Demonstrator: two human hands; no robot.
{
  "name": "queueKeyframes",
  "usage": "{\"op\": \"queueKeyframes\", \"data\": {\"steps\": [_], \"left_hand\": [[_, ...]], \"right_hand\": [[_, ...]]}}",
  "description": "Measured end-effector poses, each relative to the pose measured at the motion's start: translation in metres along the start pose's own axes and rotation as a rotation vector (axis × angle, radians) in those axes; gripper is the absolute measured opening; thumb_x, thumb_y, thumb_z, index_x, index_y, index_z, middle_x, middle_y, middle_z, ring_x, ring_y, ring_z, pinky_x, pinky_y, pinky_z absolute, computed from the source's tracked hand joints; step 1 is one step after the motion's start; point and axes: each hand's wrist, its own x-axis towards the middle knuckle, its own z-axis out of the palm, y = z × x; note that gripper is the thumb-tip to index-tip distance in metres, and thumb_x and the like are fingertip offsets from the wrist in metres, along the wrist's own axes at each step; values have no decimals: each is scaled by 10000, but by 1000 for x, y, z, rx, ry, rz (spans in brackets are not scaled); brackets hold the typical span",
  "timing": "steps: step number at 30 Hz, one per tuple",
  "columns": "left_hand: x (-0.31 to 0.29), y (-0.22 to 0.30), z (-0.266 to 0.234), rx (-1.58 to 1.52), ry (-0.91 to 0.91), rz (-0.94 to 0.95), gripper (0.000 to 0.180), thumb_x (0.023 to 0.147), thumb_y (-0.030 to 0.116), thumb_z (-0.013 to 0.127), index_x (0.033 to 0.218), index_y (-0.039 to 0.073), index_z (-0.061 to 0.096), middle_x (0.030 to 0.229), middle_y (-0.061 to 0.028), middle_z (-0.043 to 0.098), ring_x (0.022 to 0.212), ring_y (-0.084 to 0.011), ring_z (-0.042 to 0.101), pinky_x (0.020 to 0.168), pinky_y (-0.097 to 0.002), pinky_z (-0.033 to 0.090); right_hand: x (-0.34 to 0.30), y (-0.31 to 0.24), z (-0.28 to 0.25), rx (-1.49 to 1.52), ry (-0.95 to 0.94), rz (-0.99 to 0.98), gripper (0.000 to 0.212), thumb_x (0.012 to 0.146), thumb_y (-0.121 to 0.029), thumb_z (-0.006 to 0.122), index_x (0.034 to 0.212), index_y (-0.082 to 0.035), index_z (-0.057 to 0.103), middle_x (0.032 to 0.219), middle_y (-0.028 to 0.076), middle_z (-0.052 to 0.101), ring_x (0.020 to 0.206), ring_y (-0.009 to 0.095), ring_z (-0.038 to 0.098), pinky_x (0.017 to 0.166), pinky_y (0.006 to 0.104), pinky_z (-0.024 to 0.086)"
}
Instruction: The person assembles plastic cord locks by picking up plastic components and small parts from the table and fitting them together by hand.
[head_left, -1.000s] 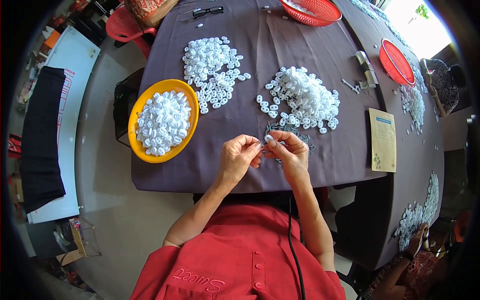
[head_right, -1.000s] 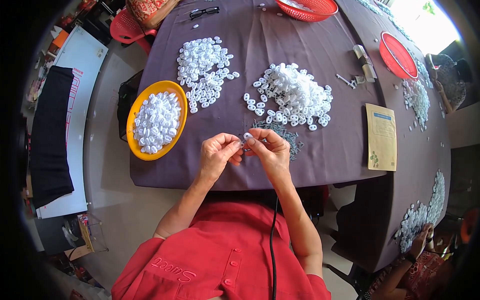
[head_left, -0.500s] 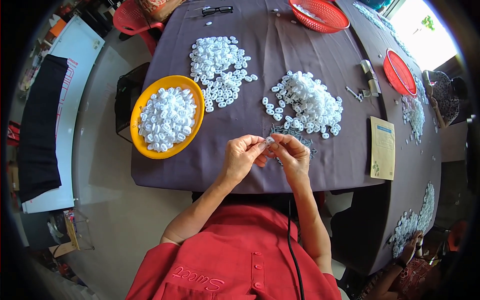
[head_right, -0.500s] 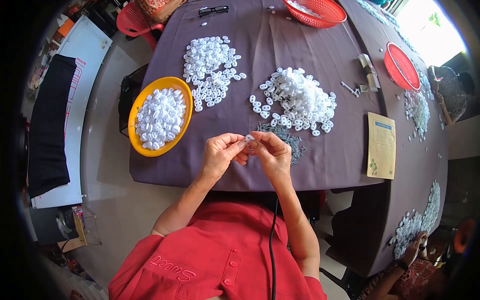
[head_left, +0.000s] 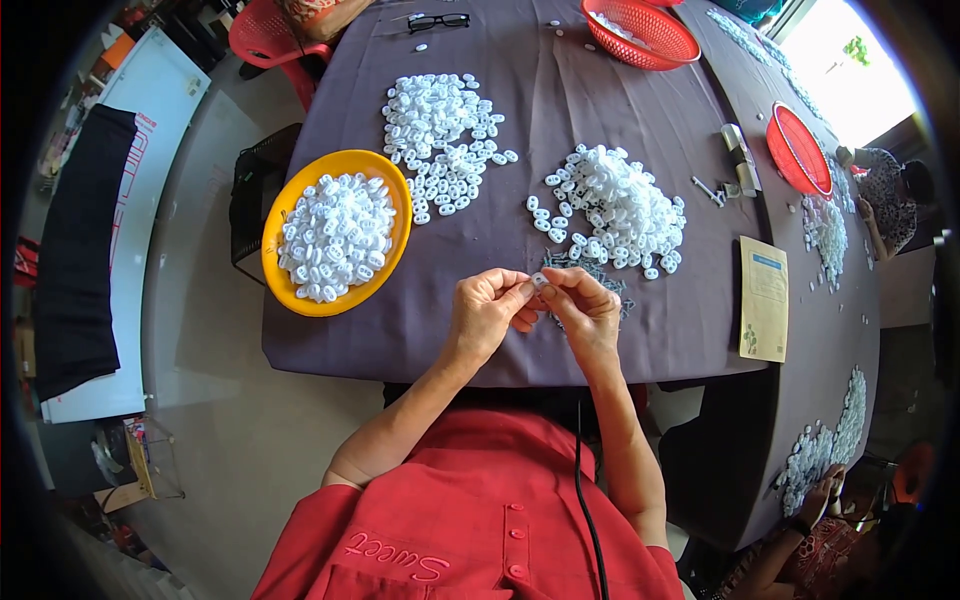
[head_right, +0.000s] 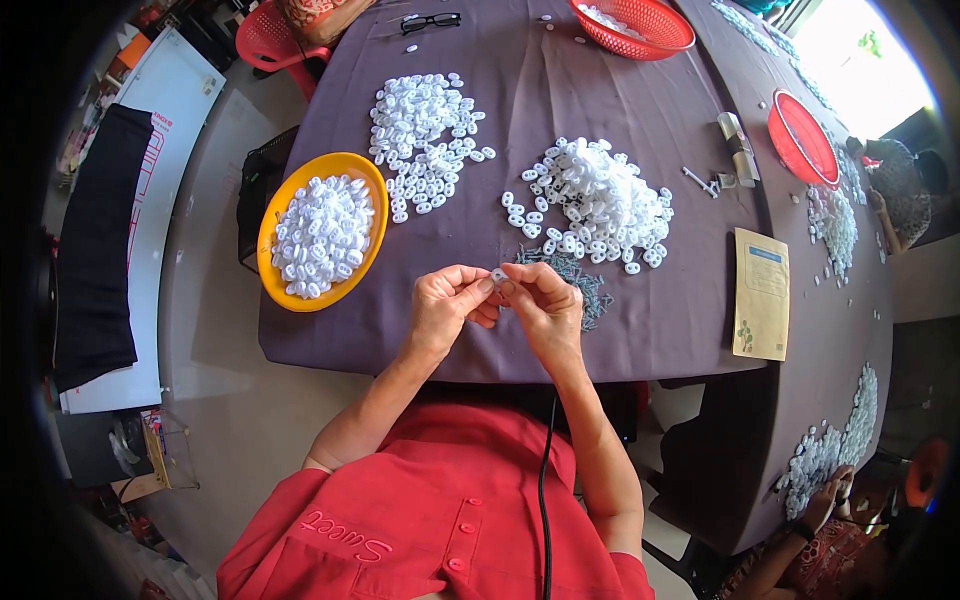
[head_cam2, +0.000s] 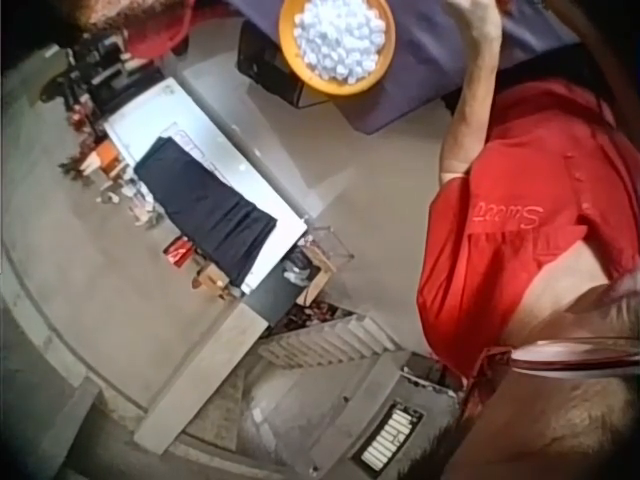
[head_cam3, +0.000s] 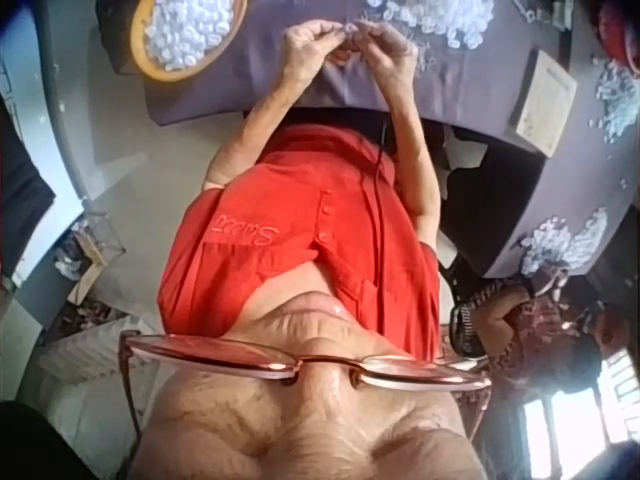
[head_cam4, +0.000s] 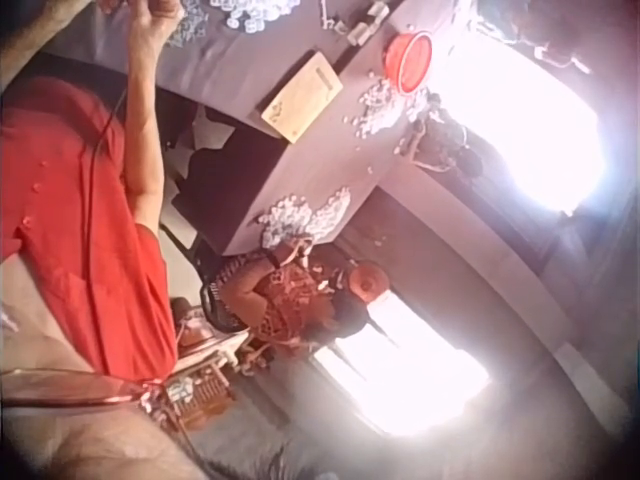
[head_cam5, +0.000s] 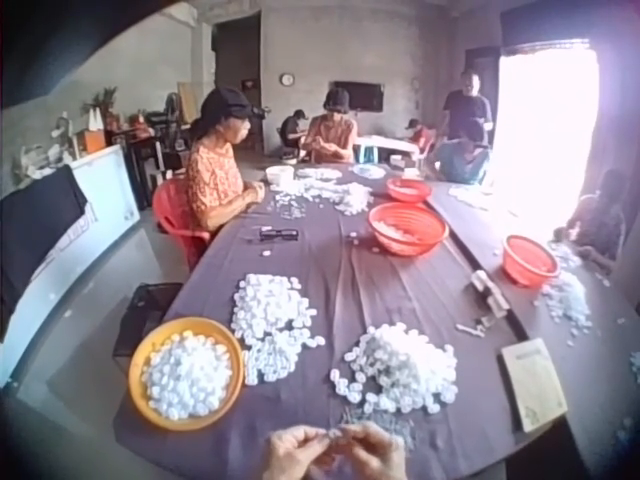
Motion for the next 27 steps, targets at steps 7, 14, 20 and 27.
{"op": "queueKeyframes", "data": {"steps": [7, 14, 20, 27], "left_hand": [[3, -4, 0, -24, 25, -97, 157, 831, 120, 587, 893, -19, 625, 750, -66, 641, 612, -109, 610, 546, -214, 500], [2, -3, 3, -37, 6, -85, 162, 822, 132, 608, 865, -22, 632, 743, -46, 631, 631, -82, 590, 589, -203, 493], [5, -17, 2, -1, 26, 16, 158, 826, 125, 603, 847, -29, 628, 751, -45, 630, 642, -84, 588, 604, -201, 493], [0, -20, 3, 12, 39, 60, 147, 839, 116, 579, 828, -24, 620, 755, -50, 624, 645, -90, 590, 615, -216, 503]], "right_hand": [[-3, 10, 1, -270, -7, -99, 297, 761, 77, 602, 1042, -8, 560, 879, 29, 590, 776, 83, 579, 703, 208, 473], [-2, 3, -2, -458, -22, -221, 290, 736, 96, 588, 1008, -3, 565, 881, 31, 582, 804, 86, 576, 687, 221, 488], [-2, -1, 2, -545, -39, -354, 305, 703, 90, 608, 991, 0, 567, 875, 58, 581, 771, 123, 599, 674, 236, 495], [-2, 3, 6, -664, 32, -373, 268, 656, 44, 664, 906, -4, 580, 808, 67, 582, 680, 147, 602, 617, 241, 486]]}}
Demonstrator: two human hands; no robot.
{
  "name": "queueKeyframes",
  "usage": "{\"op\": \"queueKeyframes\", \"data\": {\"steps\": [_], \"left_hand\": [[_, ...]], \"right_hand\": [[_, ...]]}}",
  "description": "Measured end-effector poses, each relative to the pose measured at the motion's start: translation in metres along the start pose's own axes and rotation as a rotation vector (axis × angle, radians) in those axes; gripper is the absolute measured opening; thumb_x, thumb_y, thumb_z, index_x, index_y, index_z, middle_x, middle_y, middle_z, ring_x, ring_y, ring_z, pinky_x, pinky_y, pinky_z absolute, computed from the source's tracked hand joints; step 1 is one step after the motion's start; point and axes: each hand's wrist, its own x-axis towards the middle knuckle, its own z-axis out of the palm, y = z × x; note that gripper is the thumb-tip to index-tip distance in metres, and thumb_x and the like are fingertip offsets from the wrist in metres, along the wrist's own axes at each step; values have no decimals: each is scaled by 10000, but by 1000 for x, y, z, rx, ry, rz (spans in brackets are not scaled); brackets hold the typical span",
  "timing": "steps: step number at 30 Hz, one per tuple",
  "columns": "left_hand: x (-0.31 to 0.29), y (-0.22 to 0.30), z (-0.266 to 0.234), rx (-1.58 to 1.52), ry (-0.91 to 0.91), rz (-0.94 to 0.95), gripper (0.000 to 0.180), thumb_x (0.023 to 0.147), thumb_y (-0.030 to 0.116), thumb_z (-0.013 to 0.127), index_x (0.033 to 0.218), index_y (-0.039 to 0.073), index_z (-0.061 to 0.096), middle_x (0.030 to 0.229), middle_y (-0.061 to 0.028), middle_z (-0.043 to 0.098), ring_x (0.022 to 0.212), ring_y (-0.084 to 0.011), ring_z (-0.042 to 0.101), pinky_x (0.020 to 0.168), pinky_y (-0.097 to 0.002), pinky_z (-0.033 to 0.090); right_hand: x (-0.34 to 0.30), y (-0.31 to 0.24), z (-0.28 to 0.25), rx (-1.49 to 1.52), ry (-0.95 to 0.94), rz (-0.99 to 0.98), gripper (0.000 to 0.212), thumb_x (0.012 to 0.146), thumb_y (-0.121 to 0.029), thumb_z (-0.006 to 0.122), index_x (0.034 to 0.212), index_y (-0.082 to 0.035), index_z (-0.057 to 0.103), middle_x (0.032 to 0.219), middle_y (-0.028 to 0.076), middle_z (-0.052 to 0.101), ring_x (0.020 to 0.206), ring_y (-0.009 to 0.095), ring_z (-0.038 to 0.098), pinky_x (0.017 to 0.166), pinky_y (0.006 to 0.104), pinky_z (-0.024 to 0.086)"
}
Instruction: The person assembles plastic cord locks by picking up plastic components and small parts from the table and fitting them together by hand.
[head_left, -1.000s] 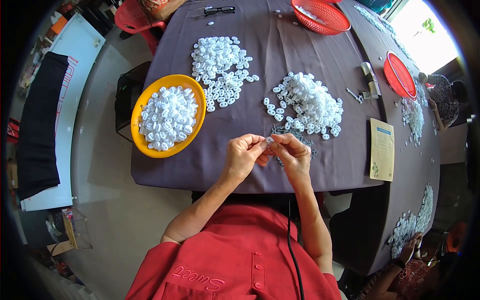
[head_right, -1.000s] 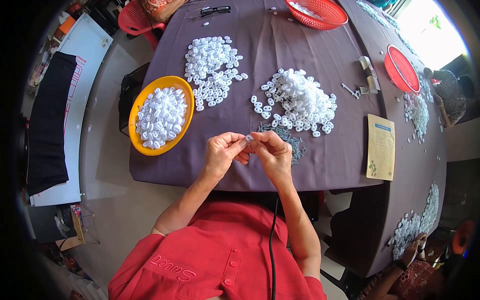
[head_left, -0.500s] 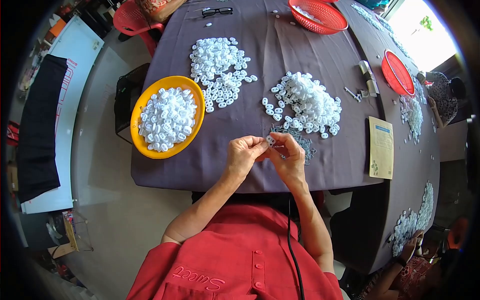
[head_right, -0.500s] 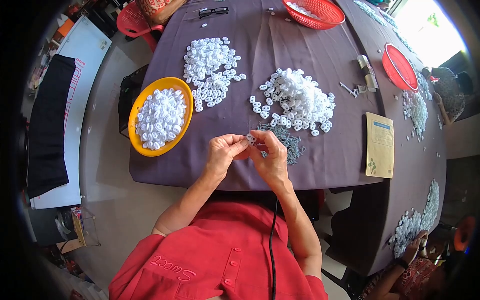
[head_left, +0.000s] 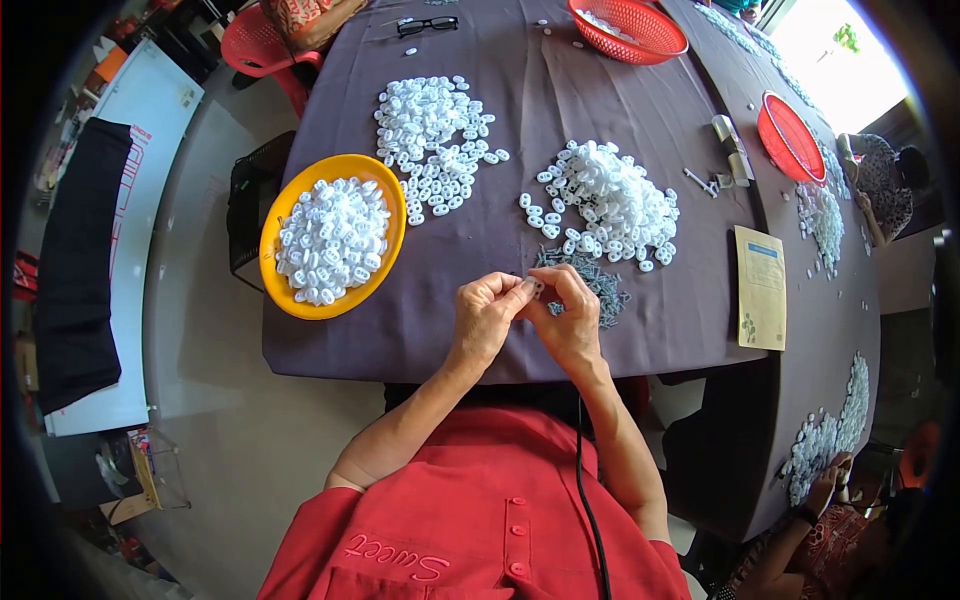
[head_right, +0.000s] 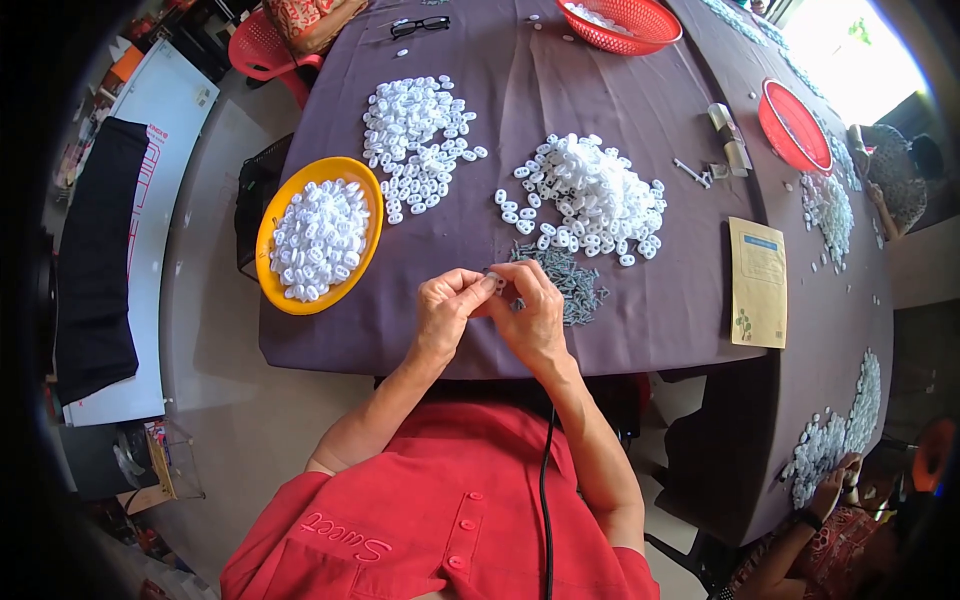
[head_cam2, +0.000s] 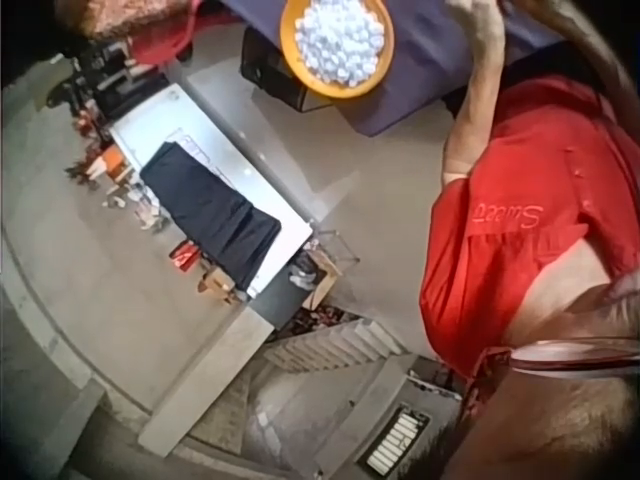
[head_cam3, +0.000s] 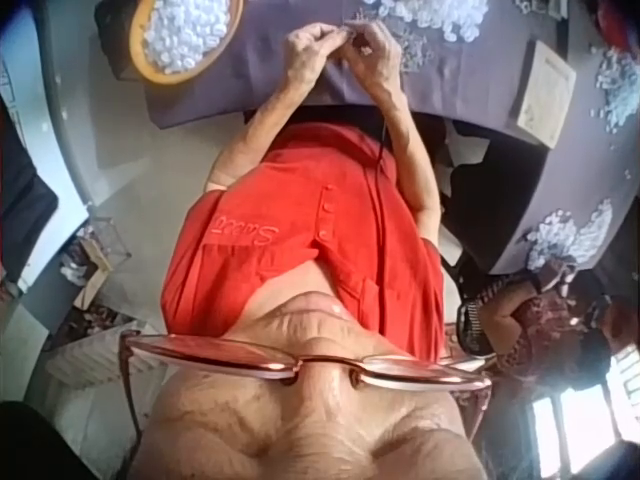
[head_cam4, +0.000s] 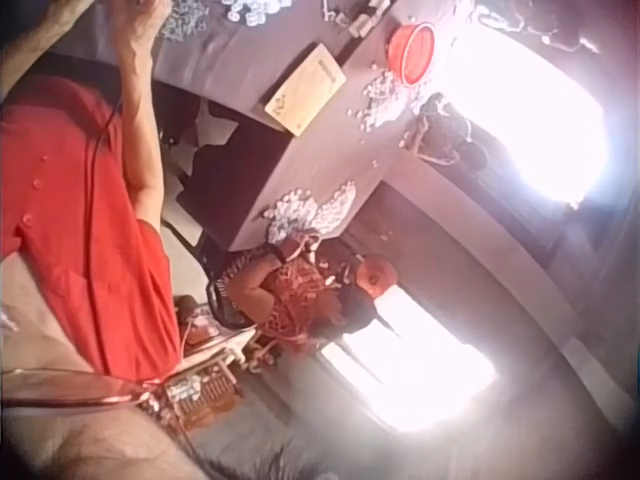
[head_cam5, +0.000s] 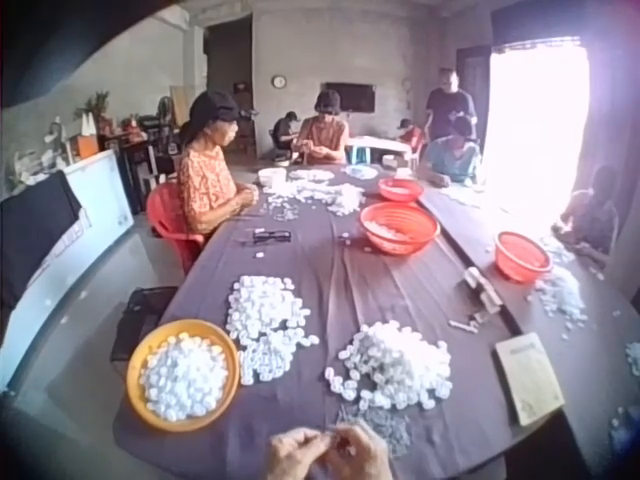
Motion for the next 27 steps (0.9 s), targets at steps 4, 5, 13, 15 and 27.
{"op": "queueKeyframes", "data": {"steps": [4, 5, 13, 15, 27], "left_hand": [[-2, 10, -3, 21, -68, -128, 171, 856, 141, 555, 845, -19, 616, 745, -52, 619, 643, -93, 593, 597, -224, 510], [-1, 11, -3, 0, -68, -140, 184, 861, 151, 546, 856, -20, 614, 742, -53, 618, 641, -94, 594, 585, -225, 512], [-3, 11, -3, 85, -92, -30, 208, 870, 161, 535, 875, -32, 611, 735, -47, 615, 626, -87, 590, 567, -218, 510], [-5, 14, -2, 119, -86, 21, 212, 872, 165, 535, 867, -32, 613, 732, -39, 612, 629, -84, 587, 567, -214, 509], [-7, 16, 3, 62, -74, -2, 209, 862, 148, 545, 838, -46, 620, 664, -47, 615, 573, -92, 589, 531, -216, 500]], "right_hand": [[0, 0, -5, -1, -41, -7, 243, 643, 16, 687, 865, -9, 594, 802, 67, 587, 671, 150, 602, 606, 248, 490], [0, 0, -6, -2, -42, -7, 243, 643, 16, 687, 865, -9, 594, 802, 67, 587, 671, 150, 602, 606, 248, 490], [0, -6, -10, -23, -61, -44, 295, 636, -4, 694, 919, -11, 609, 814, 75, 598, 693, 171, 618, 618, 258, 499], [0, -9, -12, -9, -64, -27, 296, 637, -6, 694, 921, -11, 611, 815, 75, 602, 691, 171, 619, 617, 258, 499], [3, -10, -20, -45, -128, -44, 256, 653, -21, 686, 901, -4, 626, 797, 81, 616, 668, 168, 622, 595, 257, 497]]}}
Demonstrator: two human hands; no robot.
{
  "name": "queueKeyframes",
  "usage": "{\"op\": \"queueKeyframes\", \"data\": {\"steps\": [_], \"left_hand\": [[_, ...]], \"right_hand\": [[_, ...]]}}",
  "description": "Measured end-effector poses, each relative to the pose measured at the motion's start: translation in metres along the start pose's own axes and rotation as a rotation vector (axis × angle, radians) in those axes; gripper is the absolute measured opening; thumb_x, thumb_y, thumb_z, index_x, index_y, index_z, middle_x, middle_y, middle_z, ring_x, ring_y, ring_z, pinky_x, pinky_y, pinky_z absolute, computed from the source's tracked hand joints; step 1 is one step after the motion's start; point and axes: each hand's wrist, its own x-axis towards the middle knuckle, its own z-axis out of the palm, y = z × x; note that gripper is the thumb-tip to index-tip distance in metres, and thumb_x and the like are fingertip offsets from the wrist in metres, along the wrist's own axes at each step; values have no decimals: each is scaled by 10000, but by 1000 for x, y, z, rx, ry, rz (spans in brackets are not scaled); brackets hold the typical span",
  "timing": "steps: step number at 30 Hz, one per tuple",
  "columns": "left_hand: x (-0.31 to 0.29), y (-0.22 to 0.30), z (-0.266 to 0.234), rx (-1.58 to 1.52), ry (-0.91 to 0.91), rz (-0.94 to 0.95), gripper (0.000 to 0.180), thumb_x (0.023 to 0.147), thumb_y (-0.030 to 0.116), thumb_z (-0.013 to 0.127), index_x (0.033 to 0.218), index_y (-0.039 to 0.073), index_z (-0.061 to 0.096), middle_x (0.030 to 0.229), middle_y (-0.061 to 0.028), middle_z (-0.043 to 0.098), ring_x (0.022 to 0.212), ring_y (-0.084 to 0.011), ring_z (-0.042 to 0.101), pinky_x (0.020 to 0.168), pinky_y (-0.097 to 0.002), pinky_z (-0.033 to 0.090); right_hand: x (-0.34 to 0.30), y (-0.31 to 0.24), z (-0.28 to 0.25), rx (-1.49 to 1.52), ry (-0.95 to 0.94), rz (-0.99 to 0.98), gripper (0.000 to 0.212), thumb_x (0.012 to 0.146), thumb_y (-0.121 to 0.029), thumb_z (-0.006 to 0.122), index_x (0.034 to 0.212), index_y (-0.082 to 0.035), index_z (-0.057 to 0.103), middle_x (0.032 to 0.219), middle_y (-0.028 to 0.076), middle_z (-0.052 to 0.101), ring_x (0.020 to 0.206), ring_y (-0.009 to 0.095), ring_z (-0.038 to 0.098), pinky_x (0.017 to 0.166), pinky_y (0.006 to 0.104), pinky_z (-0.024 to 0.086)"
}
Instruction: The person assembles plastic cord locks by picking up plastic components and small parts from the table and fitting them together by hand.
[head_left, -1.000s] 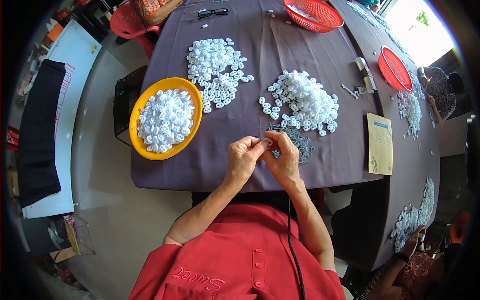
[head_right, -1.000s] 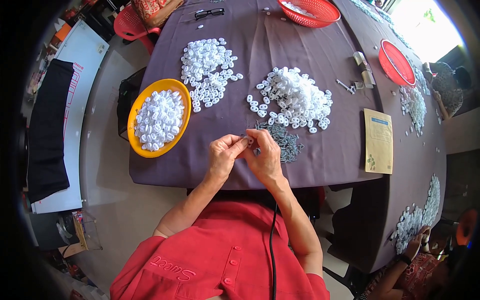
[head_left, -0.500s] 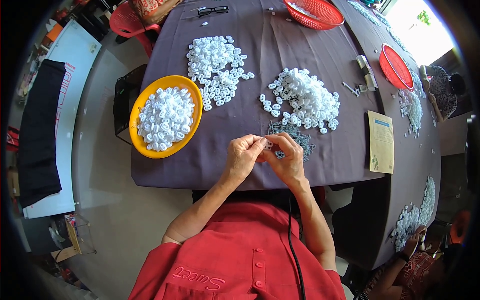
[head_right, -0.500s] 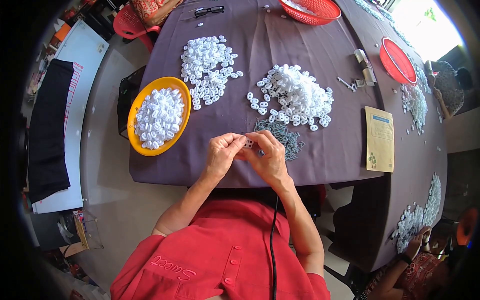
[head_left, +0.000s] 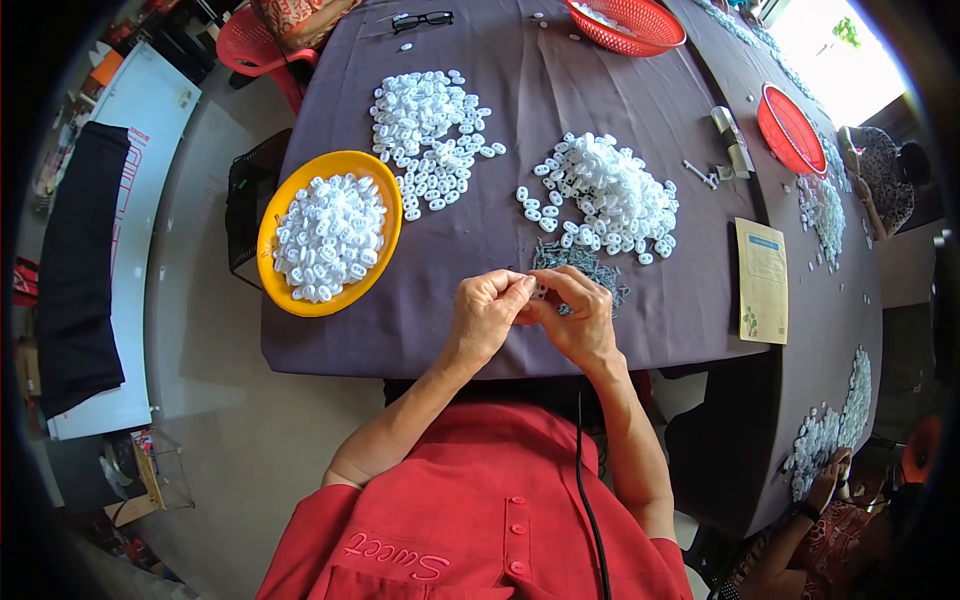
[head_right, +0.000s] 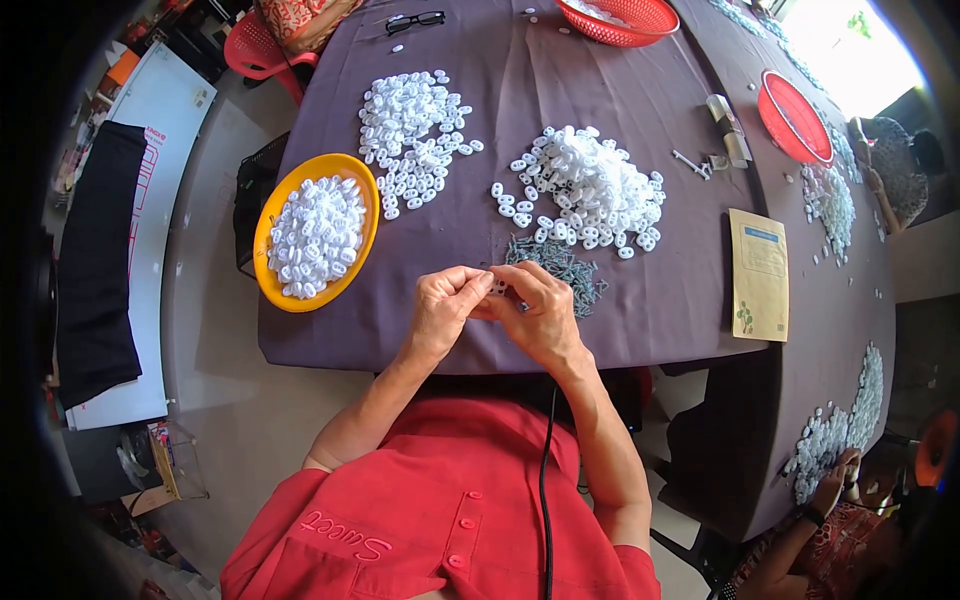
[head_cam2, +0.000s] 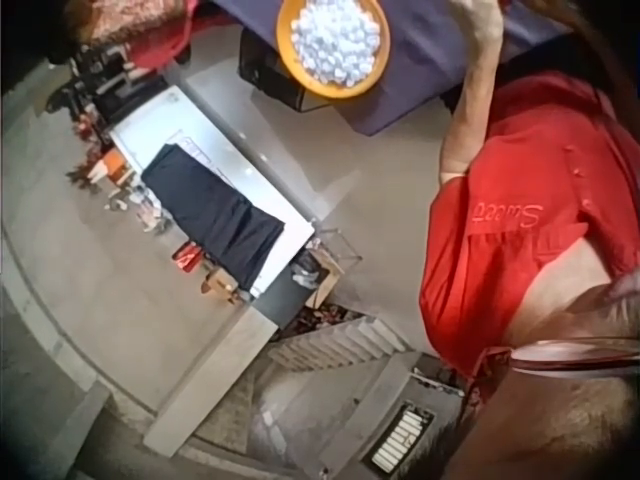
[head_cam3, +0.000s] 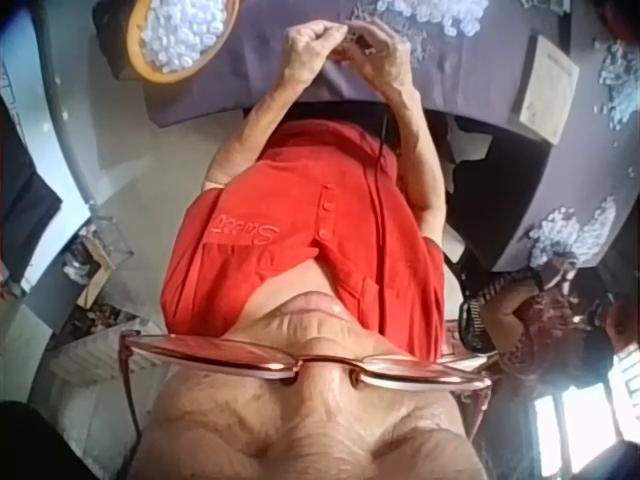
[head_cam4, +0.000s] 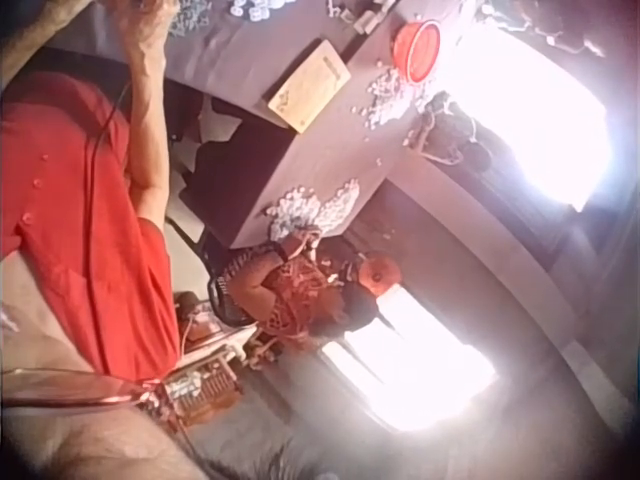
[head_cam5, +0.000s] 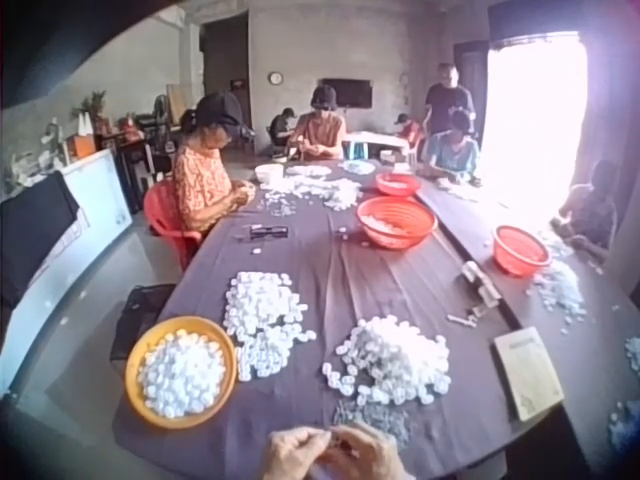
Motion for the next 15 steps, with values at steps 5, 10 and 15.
{"op": "queueKeyframes", "data": {"steps": [5, 10, 15], "left_hand": [[-2, 2, 1, -17, 3, 3, 208, 861, 147, 546, 847, -46, 622, 673, -44, 614, 584, -91, 590, 544, -221, 511], [-2, 3, -2, -44, -23, -15, 212, 865, 147, 540, 850, -49, 620, 690, -41, 614, 605, -92, 592, 552, -231, 524], [-1, 2, -5, -90, -68, -94, 218, 875, 168, 531, 884, -36, 610, 769, -85, 632, 667, -127, 622, 590, -254, 542]], "right_hand": [[1, 0, 0, 13, 19, -30, 245, 657, -13, 677, 896, 4, 626, 780, 85, 617, 656, 165, 621, 586, 253, 494], [1, 2, -2, 9, -11, -41, 235, 659, -7, 671, 888, 9, 621, 760, 83, 610, 634, 158, 612, 562, 252, 486], [1, 3, -1, 3, -11, -67, 229, 654, -4, 667, 877, 6, 617, 740, 81, 602, 620, 165, 607, 550, 259, 480]]}}
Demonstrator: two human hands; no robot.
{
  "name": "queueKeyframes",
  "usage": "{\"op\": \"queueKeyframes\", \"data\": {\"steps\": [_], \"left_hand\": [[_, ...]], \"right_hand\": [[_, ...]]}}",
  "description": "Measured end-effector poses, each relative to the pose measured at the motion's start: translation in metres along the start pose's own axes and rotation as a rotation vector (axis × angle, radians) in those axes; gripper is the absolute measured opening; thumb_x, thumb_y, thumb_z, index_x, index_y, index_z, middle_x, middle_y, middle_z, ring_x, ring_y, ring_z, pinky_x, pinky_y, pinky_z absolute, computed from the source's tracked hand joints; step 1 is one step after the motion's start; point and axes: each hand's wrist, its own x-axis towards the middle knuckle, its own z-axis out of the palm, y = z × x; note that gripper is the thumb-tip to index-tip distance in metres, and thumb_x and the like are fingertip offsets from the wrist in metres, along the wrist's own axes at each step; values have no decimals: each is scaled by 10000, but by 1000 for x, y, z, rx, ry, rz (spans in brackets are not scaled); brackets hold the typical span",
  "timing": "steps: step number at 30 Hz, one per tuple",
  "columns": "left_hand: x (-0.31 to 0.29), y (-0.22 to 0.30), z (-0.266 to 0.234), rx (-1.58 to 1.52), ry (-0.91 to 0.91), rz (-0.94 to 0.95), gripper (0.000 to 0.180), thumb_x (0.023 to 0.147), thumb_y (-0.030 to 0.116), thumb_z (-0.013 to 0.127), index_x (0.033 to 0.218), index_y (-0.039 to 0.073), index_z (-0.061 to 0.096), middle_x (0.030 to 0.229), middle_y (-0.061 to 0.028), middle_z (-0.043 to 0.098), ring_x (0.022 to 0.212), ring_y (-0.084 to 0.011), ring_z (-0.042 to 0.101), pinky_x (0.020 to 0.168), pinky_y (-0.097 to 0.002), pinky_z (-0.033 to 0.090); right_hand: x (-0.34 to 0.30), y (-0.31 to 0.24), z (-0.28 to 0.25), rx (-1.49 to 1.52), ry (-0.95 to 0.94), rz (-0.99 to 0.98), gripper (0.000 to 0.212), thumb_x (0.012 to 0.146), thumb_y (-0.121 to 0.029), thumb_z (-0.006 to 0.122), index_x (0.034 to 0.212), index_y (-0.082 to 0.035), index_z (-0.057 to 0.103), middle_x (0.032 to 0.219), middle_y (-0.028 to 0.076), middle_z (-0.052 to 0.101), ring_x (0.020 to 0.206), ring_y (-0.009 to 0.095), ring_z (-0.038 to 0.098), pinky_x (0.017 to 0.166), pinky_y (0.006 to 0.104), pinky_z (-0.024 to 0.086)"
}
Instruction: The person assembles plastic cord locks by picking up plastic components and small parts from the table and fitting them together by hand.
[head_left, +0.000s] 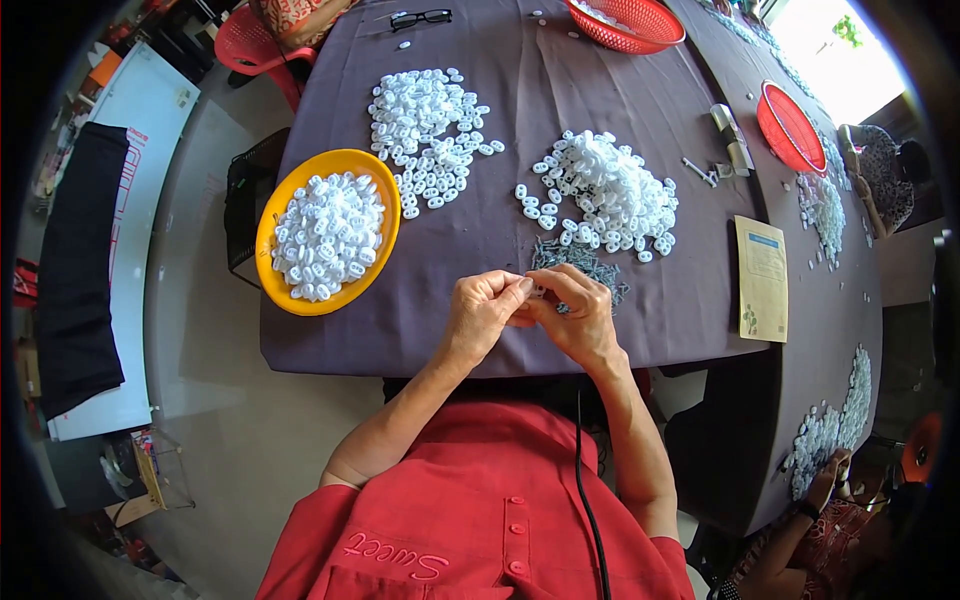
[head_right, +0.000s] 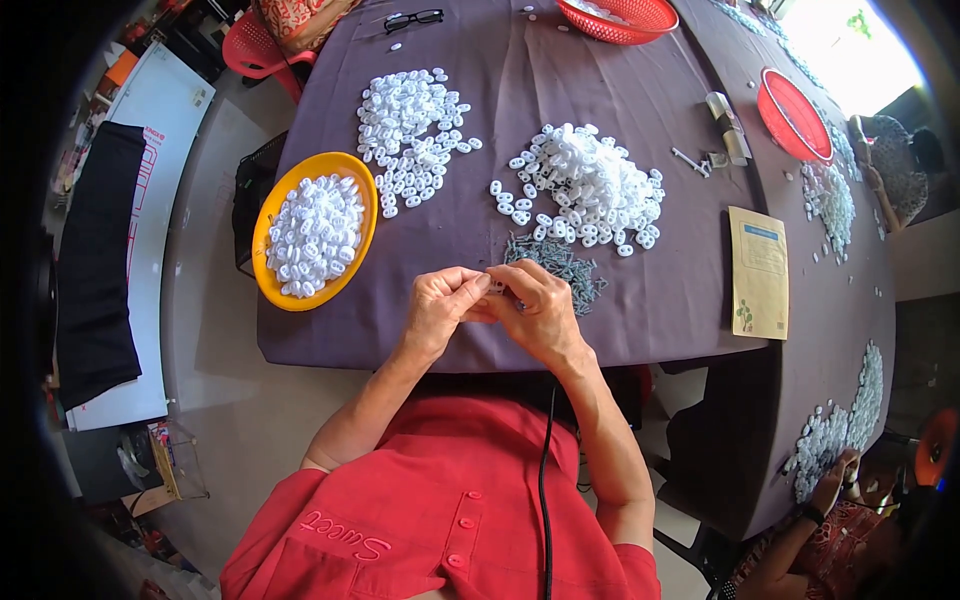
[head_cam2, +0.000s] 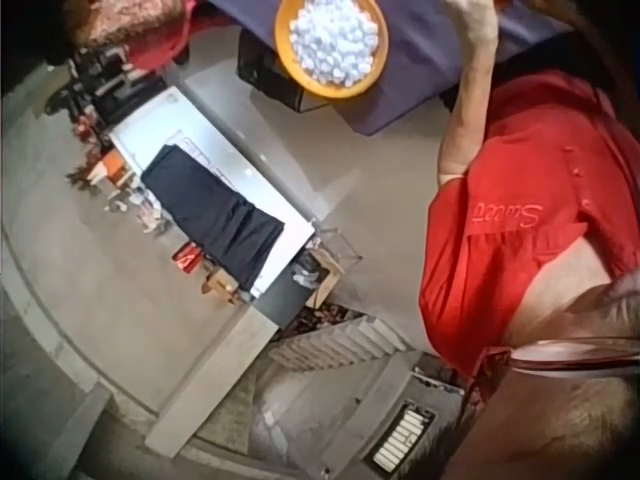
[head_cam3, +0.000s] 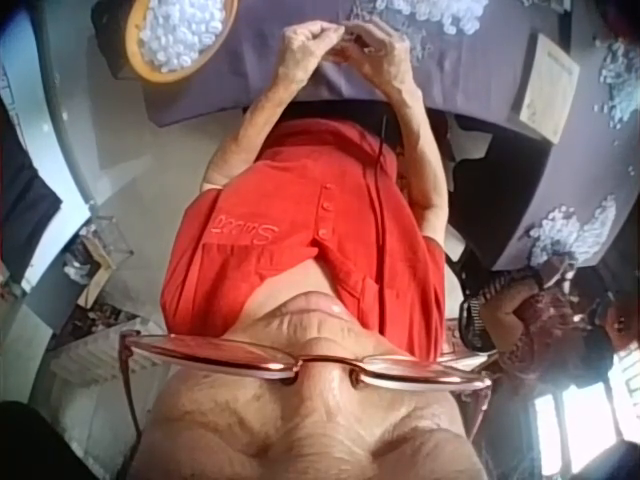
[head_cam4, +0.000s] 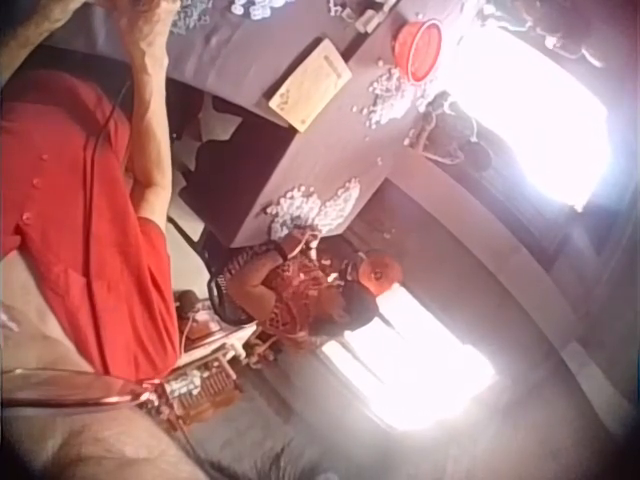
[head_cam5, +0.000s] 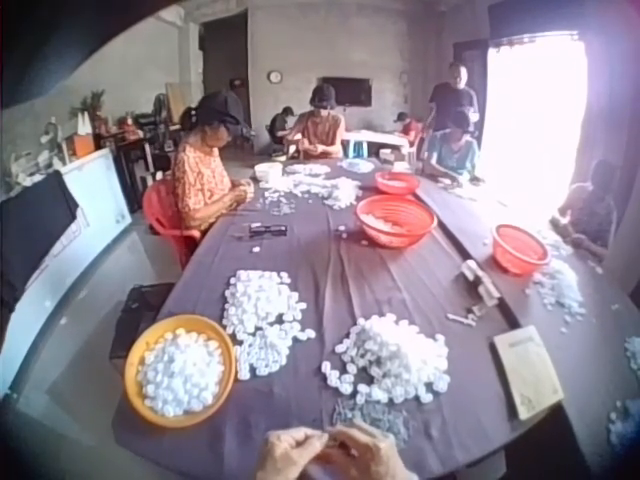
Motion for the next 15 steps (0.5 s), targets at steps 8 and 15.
{"op": "queueKeyframes", "data": {"steps": [8, 15], "left_hand": [[0, 4, 1, -46, 17, 16, 194, 861, 141, 538, 848, -36, 615, 739, -95, 632, 640, -138, 625, 571, -266, 547], [0, 14, 3, -51, 12, 24, 207, 851, 145, 546, 806, -44, 620, 702, -86, 623, 577, -131, 609, 544, -253, 538]], "right_hand": [[3, -5, -2, -36, 33, -47, 206, 657, -7, 651, 861, -13, 618, 726, 80, 603, 617, 184, 610, 542, 267, 479], [8, -7, -8, -63, -10, -67, 202, 661, -14, 653, 860, -24, 617, 711, 74, 601, 601, 196, 604, 530, 273, 476]]}}
